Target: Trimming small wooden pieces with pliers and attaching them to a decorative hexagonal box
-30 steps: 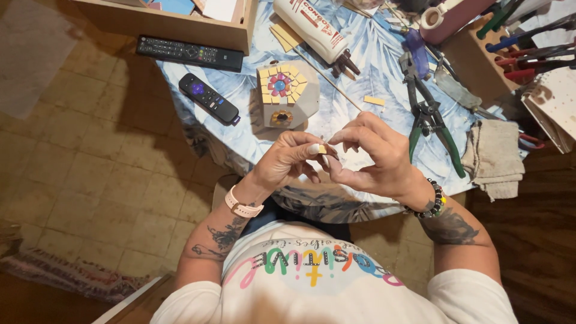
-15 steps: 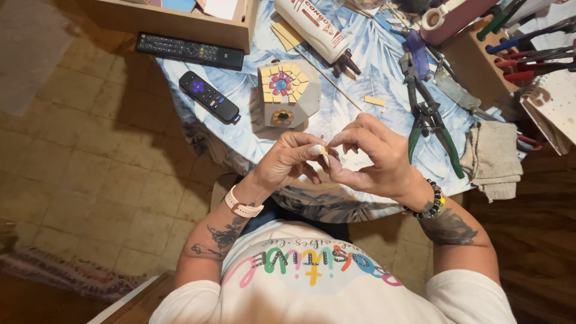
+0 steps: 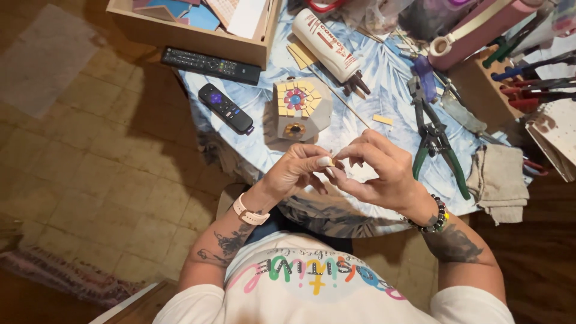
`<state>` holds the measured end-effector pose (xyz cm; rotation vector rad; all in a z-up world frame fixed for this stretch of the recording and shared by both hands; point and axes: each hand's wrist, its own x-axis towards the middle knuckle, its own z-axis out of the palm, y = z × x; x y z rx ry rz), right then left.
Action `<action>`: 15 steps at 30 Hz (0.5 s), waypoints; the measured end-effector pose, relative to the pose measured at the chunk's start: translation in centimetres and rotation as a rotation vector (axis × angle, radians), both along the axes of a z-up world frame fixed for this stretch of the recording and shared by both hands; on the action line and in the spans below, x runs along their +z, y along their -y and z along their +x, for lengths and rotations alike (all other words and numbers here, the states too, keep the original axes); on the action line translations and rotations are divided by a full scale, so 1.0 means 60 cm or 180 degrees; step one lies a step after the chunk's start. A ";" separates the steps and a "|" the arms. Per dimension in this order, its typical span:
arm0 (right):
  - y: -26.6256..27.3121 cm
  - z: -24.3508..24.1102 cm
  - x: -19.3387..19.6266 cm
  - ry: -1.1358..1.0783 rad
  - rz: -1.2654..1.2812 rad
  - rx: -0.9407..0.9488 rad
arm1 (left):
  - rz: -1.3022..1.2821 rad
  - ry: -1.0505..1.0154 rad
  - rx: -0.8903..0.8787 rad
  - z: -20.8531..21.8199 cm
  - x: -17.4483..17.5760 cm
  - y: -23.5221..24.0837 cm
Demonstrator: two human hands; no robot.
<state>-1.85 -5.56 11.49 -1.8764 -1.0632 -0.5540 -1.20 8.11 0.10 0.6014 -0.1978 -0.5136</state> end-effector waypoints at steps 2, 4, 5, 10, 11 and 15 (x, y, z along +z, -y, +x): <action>-0.001 0.000 0.000 0.0004 0.0005 0.0021 | 0.0014 0.0019 -0.0012 -0.002 0.008 -0.003; 0.000 0.001 0.000 0.0005 0.0007 0.0038 | 0.0024 0.0034 -0.0026 -0.004 0.016 -0.004; 0.000 0.001 0.000 -0.0009 -0.0006 0.0020 | 0.0047 0.0046 -0.0032 -0.005 0.021 -0.005; -0.002 0.002 0.003 -0.0017 0.0025 0.0055 | 0.0062 0.0056 0.0008 -0.004 0.019 -0.006; -0.001 0.002 0.004 -0.0061 0.0029 0.0084 | 0.0080 0.0064 -0.0011 -0.004 0.021 -0.006; 0.001 0.005 0.000 -0.0117 -0.0025 0.0160 | 0.0069 0.0044 -0.0031 -0.004 0.017 -0.008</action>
